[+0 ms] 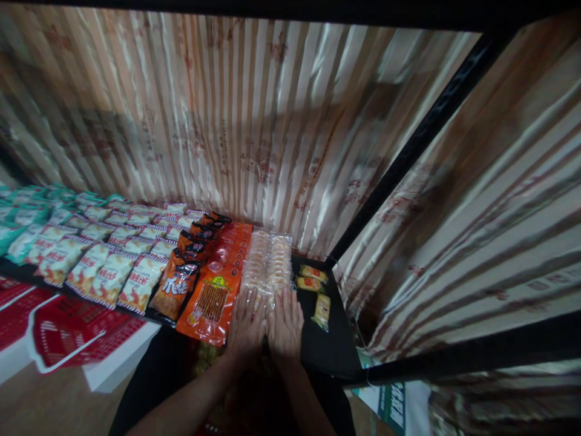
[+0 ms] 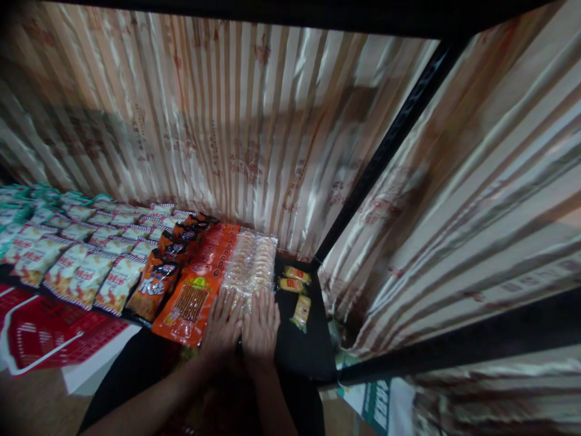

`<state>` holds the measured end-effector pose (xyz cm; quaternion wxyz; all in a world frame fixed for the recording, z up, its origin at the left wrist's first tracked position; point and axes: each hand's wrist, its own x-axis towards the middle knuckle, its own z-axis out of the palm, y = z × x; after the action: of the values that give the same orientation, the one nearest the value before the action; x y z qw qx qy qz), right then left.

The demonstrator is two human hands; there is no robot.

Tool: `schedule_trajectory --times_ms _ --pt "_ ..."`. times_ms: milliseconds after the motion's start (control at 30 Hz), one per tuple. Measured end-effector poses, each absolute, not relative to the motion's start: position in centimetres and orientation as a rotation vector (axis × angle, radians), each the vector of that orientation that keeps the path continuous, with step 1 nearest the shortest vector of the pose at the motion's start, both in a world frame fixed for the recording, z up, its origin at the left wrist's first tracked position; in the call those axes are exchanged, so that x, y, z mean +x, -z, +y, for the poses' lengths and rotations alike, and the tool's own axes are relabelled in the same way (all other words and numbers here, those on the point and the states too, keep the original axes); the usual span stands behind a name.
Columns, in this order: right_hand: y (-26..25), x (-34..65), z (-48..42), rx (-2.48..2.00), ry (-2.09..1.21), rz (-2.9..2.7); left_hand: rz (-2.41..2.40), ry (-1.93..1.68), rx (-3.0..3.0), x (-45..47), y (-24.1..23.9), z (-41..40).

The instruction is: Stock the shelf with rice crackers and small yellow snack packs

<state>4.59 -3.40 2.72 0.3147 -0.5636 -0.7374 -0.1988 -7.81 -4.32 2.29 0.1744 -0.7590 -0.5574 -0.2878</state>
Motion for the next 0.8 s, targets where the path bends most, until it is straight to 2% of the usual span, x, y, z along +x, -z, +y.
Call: schedule_trajectory --times_ms 800 --pt "-2.2 4.4 -2.5 -1.530 0.436 -1.933 -1.544 0.699 -2.284 -8.2 -3.1 -4.2"
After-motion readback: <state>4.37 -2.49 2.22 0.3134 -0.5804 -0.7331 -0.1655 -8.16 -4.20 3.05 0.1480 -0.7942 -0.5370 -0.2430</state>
